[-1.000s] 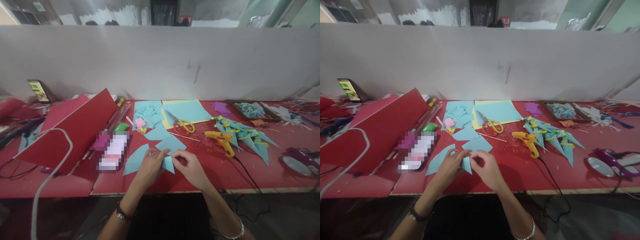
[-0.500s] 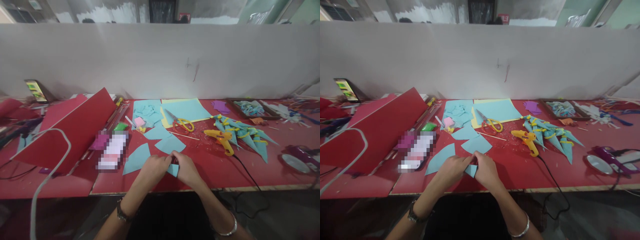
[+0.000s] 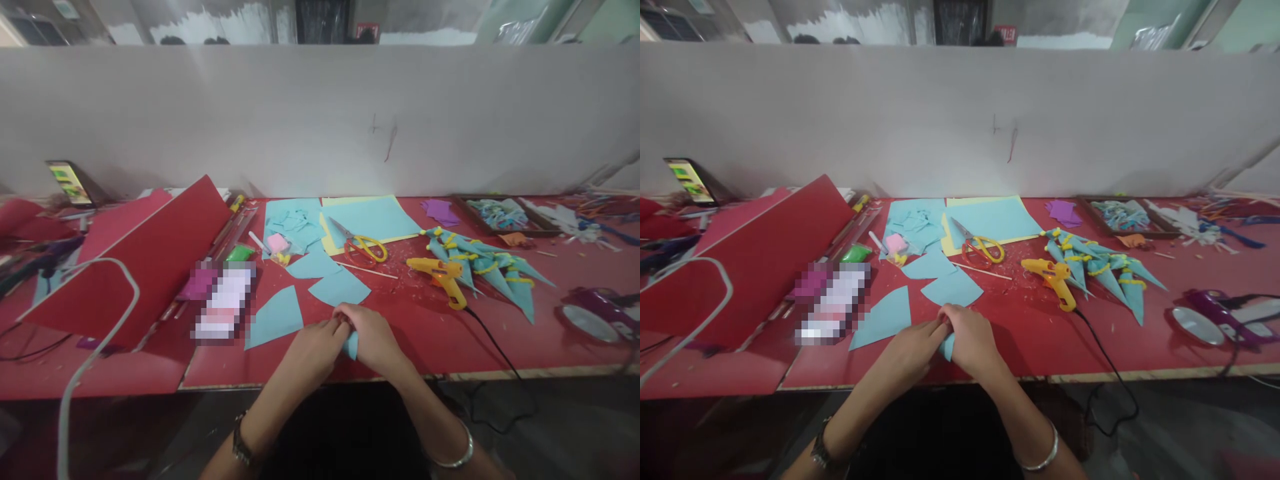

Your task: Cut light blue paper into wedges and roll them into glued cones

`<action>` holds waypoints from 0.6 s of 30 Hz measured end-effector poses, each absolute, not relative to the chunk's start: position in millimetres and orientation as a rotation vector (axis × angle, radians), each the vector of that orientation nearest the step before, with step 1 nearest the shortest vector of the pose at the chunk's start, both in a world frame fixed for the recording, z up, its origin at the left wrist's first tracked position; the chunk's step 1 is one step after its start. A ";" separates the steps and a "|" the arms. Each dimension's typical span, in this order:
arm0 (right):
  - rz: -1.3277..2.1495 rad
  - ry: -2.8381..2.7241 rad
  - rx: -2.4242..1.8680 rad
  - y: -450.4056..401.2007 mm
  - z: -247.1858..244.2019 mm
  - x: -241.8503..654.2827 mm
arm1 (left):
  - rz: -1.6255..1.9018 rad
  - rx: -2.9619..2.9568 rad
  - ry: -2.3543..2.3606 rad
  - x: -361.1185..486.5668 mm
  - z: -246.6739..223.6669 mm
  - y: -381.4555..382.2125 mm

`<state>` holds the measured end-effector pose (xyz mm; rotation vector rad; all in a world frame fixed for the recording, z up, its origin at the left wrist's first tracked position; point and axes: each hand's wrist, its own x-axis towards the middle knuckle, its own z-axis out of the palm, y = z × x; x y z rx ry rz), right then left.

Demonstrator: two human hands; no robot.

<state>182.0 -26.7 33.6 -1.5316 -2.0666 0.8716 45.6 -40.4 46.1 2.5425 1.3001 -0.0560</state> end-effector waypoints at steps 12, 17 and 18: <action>0.839 -1.833 -1.085 -35.1 31.4 192.5 | 0.417 2.088 1.563 15.6 25.5 -37.0; 1.039 -2.194 -1.076 -38.7 35.3 190.0 | 0.415 2.256 1.536 20.5 28.6 -35.4; 1.080 -2.233 -1.083 -37.5 35.5 189.3 | 0.359 2.354 1.532 23.3 31.5 -34.9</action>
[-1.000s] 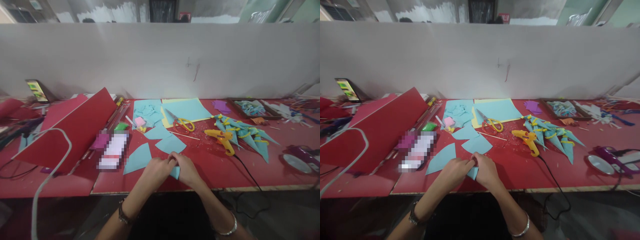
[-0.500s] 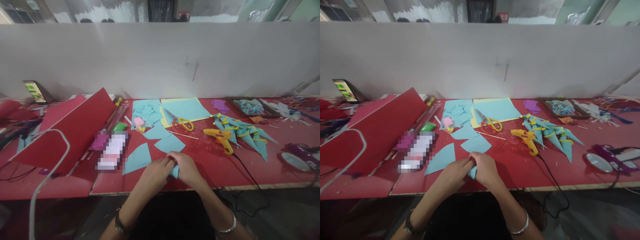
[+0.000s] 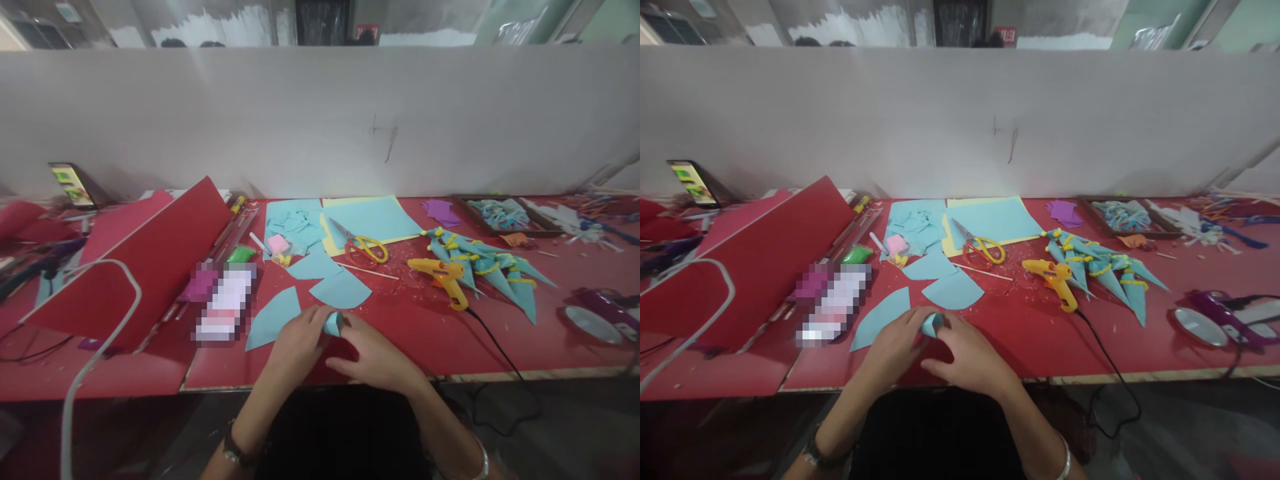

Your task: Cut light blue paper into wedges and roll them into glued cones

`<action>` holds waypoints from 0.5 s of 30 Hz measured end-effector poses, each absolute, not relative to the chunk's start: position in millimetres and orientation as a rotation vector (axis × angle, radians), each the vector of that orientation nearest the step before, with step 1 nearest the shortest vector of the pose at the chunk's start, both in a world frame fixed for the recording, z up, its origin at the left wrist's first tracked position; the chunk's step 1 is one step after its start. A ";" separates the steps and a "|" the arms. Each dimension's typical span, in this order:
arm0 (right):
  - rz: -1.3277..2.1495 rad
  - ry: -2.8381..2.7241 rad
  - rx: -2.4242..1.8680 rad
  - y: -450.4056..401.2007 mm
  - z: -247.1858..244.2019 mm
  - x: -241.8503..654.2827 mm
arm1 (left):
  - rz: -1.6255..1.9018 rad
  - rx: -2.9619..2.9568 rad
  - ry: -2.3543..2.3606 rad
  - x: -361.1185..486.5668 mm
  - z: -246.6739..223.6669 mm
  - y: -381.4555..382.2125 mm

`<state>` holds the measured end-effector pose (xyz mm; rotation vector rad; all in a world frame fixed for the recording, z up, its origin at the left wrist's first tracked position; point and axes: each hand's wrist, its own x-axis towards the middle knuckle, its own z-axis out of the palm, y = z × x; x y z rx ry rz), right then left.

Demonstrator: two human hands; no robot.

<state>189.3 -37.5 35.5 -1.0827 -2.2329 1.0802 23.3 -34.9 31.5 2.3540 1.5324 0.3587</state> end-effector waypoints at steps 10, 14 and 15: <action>1.668 -2.073 -1.227 -30.2 34.4 190.3 | -0.011 2.893 1.375 34.3 46.1 -28.6; 1.704 -1.960 -1.213 -32.0 31.9 185.9 | -0.026 2.854 1.345 32.0 44.5 -29.0; 1.670 -1.972 -1.184 -31.7 32.1 185.8 | -0.029 2.838 1.364 31.2 43.8 -29.9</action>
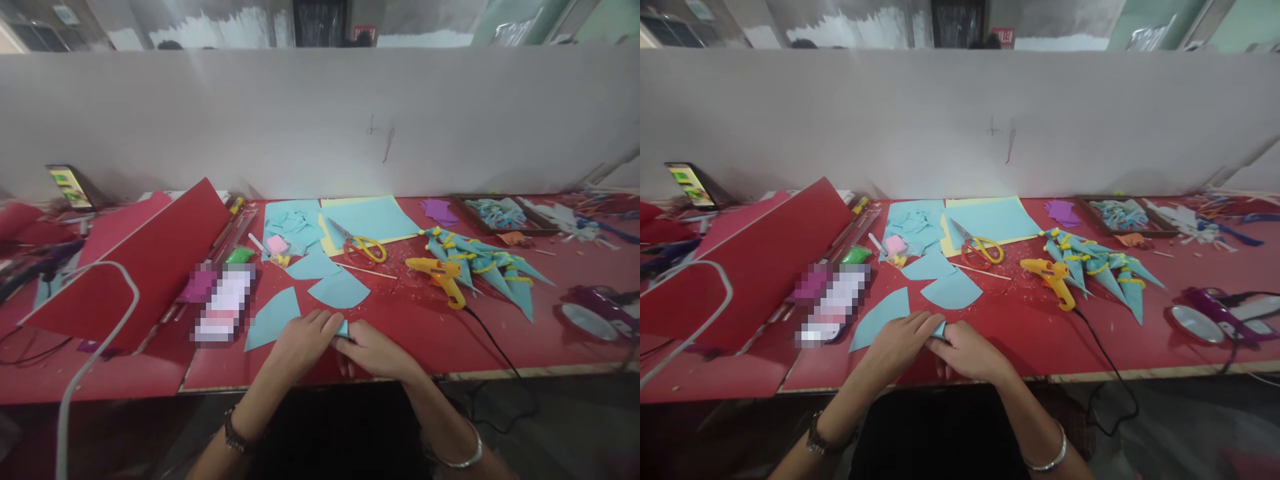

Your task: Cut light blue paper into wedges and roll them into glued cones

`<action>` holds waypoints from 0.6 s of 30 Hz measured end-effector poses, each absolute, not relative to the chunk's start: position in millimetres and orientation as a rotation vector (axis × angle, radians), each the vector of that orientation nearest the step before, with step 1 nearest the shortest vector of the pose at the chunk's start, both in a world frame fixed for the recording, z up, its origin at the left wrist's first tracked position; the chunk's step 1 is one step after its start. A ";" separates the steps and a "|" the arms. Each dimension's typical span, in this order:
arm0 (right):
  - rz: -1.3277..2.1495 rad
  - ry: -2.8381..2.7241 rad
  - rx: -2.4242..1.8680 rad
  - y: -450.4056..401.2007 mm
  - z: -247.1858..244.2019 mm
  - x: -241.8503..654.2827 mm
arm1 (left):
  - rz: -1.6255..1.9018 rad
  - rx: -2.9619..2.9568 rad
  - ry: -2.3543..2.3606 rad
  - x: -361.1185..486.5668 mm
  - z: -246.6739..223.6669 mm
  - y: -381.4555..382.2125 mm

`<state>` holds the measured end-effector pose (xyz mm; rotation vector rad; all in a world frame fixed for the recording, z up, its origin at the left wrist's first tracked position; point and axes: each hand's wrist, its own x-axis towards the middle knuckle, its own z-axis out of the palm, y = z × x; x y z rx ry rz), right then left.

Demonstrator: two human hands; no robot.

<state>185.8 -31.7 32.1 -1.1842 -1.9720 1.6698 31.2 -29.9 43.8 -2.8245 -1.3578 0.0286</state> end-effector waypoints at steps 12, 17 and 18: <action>1.324 -2.241 -1.106 -34.4 39.8 184.2 | 0.015 -2.806 -1.623 20.6 39.6 -37.1; 1.658 -2.054 -1.062 -34.1 30.5 178.6 | 0.110 -2.885 -1.507 18.4 40.3 -36.3; 1.667 -2.041 -1.044 -33.5 29.2 178.3 | 0.112 -2.886 -1.498 18.1 40.1 -36.6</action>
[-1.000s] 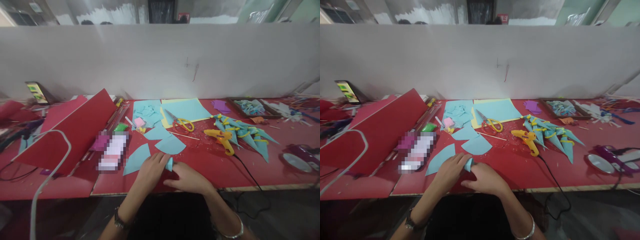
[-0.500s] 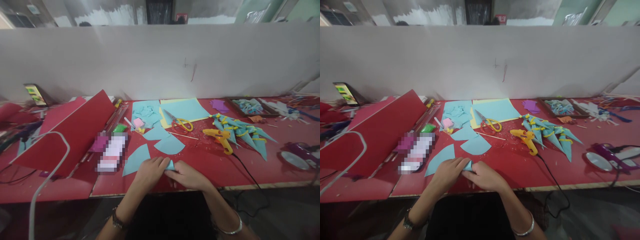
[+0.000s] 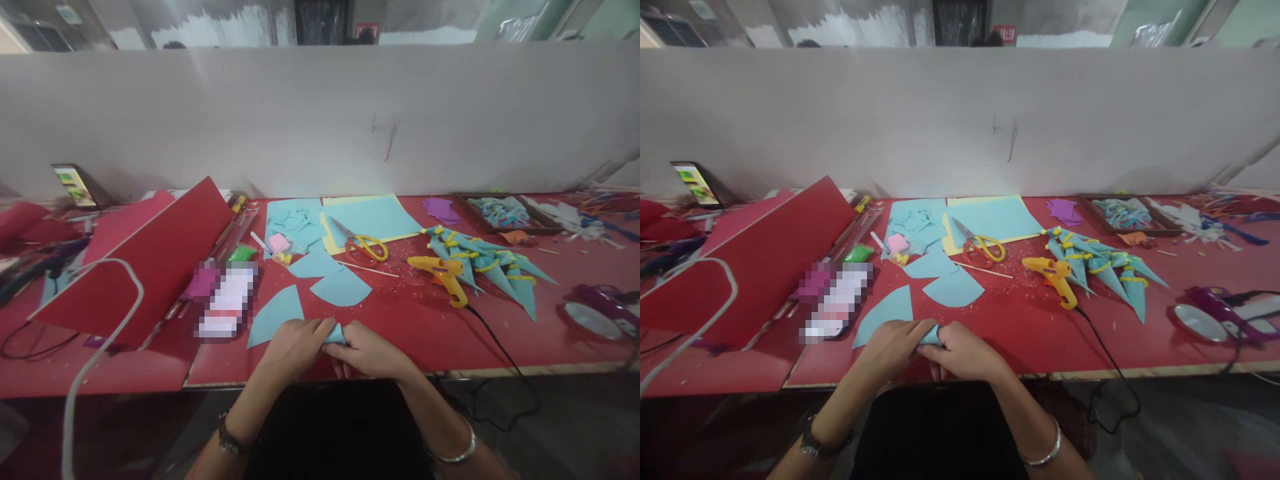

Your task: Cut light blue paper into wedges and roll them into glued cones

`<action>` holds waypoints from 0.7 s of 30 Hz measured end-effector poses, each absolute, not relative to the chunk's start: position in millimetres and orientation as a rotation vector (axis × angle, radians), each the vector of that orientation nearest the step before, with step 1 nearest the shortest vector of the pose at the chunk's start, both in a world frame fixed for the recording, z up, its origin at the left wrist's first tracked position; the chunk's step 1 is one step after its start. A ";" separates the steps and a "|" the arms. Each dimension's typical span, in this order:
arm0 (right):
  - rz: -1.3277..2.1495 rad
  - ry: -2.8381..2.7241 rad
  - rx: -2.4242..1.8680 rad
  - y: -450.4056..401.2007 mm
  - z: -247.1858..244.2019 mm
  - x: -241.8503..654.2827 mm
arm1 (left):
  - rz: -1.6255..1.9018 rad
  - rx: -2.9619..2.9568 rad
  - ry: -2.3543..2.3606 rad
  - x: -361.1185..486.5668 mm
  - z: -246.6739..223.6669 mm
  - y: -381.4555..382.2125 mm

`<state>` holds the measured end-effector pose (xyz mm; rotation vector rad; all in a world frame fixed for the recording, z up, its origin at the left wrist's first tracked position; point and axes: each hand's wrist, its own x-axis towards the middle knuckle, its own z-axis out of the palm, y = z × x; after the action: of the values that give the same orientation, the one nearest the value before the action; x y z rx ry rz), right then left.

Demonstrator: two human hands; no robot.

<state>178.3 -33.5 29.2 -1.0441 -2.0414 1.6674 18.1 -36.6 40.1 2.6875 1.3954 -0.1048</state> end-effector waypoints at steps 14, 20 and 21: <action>1.454 -1.994 -0.932 -26.8 34.9 197.1 | 0.580 1.904 1.287 -13.9 44.1 -46.3; 1.269 -2.159 -0.920 -29.6 44.6 198.3 | 0.641 1.943 1.269 -11.3 46.3 -42.4; 1.281 -2.205 -0.919 -30.1 46.1 199.1 | 0.638 1.936 1.270 -11.7 46.6 -41.9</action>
<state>199.1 -30.1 46.1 -0.9194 -2.2049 1.2809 -11.7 -41.9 46.6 1.9364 1.2696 0.6380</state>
